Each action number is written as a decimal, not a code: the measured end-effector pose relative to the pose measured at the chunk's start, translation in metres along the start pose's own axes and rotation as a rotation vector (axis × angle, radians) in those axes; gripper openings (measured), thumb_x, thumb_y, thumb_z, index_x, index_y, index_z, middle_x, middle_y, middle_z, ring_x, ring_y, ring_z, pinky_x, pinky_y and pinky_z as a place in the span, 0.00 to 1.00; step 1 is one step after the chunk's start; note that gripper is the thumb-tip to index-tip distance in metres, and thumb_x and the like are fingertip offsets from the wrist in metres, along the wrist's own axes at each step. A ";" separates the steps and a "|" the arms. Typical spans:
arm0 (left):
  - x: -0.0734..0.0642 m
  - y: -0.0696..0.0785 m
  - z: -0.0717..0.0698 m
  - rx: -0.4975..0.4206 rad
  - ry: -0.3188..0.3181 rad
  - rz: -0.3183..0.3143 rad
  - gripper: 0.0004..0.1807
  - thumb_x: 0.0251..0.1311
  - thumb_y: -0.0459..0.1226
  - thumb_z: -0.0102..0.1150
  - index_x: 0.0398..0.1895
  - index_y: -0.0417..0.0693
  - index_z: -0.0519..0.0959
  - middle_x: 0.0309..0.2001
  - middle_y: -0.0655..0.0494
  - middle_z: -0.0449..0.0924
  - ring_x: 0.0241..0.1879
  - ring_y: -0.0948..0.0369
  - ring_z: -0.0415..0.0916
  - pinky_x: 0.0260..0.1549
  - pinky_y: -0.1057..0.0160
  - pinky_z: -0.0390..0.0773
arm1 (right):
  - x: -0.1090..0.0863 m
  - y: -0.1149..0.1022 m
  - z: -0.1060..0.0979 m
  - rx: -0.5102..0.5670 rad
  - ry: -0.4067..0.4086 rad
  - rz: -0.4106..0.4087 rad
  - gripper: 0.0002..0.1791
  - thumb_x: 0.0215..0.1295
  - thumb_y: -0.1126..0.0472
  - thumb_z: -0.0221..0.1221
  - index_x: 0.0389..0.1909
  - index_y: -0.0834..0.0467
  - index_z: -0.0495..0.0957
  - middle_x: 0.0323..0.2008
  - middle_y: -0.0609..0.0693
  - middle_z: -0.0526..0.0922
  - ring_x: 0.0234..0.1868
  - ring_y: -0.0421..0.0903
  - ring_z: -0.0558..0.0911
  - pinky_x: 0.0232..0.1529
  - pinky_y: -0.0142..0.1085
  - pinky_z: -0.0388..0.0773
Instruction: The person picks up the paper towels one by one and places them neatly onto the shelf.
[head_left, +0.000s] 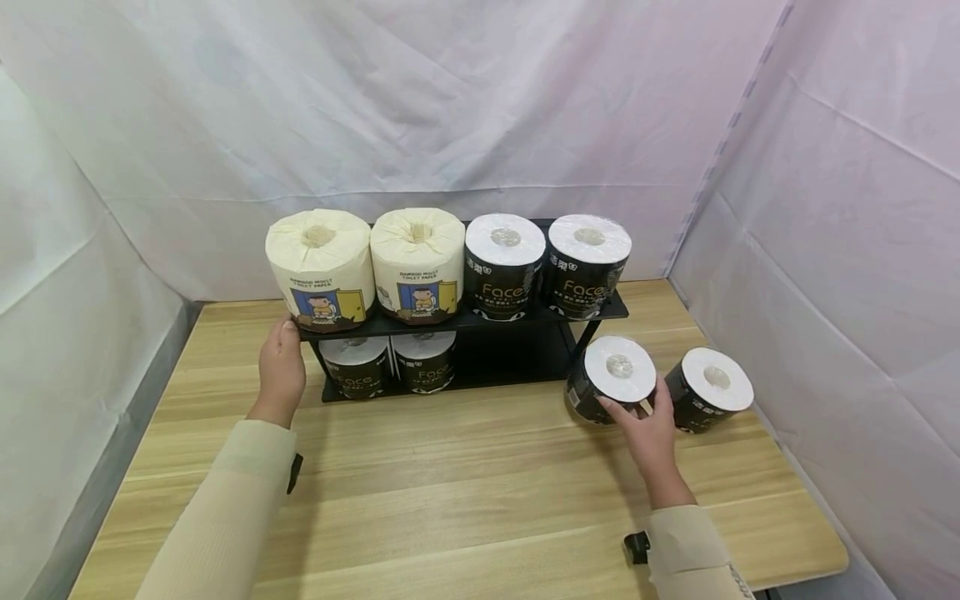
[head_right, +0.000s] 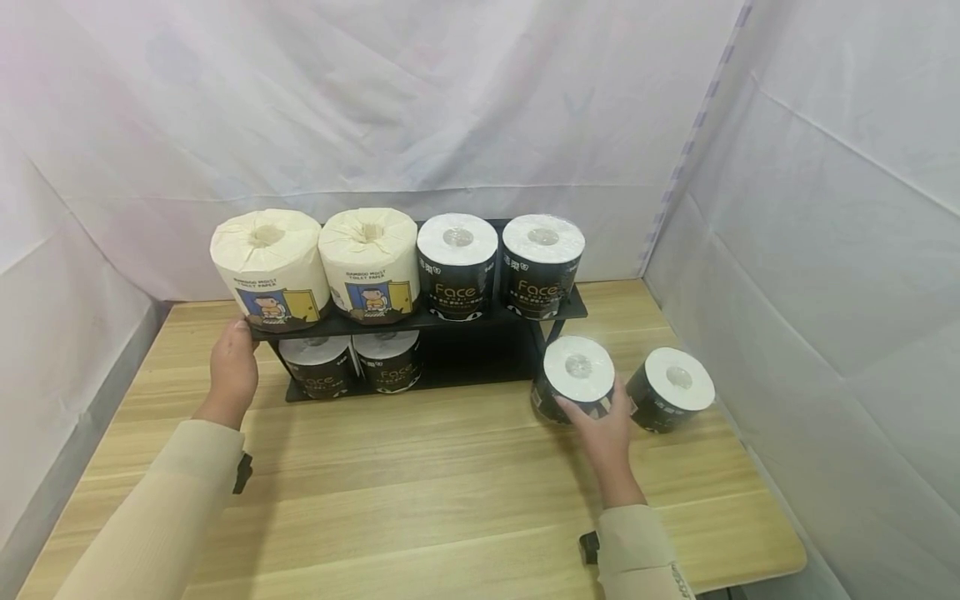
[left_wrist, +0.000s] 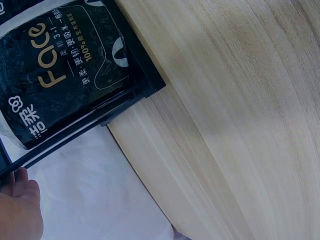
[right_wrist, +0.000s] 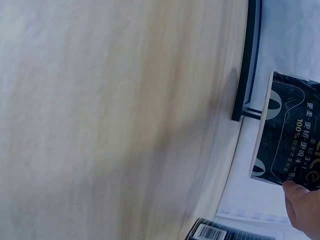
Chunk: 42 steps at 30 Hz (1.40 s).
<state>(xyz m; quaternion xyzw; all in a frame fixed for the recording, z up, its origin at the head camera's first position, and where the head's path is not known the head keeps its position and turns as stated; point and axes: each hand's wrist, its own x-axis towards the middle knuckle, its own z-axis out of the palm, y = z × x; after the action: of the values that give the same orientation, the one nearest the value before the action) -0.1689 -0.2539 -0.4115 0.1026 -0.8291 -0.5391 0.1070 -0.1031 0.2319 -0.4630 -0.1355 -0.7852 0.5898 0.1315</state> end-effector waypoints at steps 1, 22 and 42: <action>0.000 0.000 0.000 0.000 0.000 -0.002 0.32 0.75 0.49 0.19 0.73 0.41 0.57 0.71 0.40 0.59 0.72 0.46 0.53 0.70 0.44 0.54 | 0.000 -0.001 0.001 0.002 -0.005 -0.008 0.52 0.52 0.64 0.72 0.75 0.54 0.52 0.69 0.53 0.59 0.68 0.51 0.60 0.68 0.39 0.65; -0.001 0.000 -0.002 0.005 -0.021 -0.007 0.34 0.74 0.51 0.17 0.75 0.41 0.53 0.73 0.40 0.55 0.73 0.46 0.49 0.71 0.44 0.51 | -0.011 -0.049 0.039 0.040 -0.138 -0.087 0.47 0.51 0.70 0.71 0.71 0.65 0.56 0.66 0.61 0.63 0.66 0.54 0.63 0.69 0.49 0.62; 0.000 0.000 -0.001 -0.004 -0.022 0.019 0.32 0.76 0.49 0.18 0.74 0.41 0.54 0.72 0.39 0.56 0.73 0.46 0.49 0.71 0.44 0.52 | -0.002 -0.056 0.071 0.058 -0.236 -0.135 0.47 0.50 0.69 0.71 0.70 0.64 0.58 0.64 0.62 0.65 0.64 0.54 0.66 0.67 0.51 0.64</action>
<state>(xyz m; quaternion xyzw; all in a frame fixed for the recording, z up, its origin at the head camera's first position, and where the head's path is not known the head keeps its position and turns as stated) -0.1685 -0.2545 -0.4111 0.0882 -0.8300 -0.5409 0.1032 -0.1305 0.1532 -0.4279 -0.0084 -0.7851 0.6139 0.0816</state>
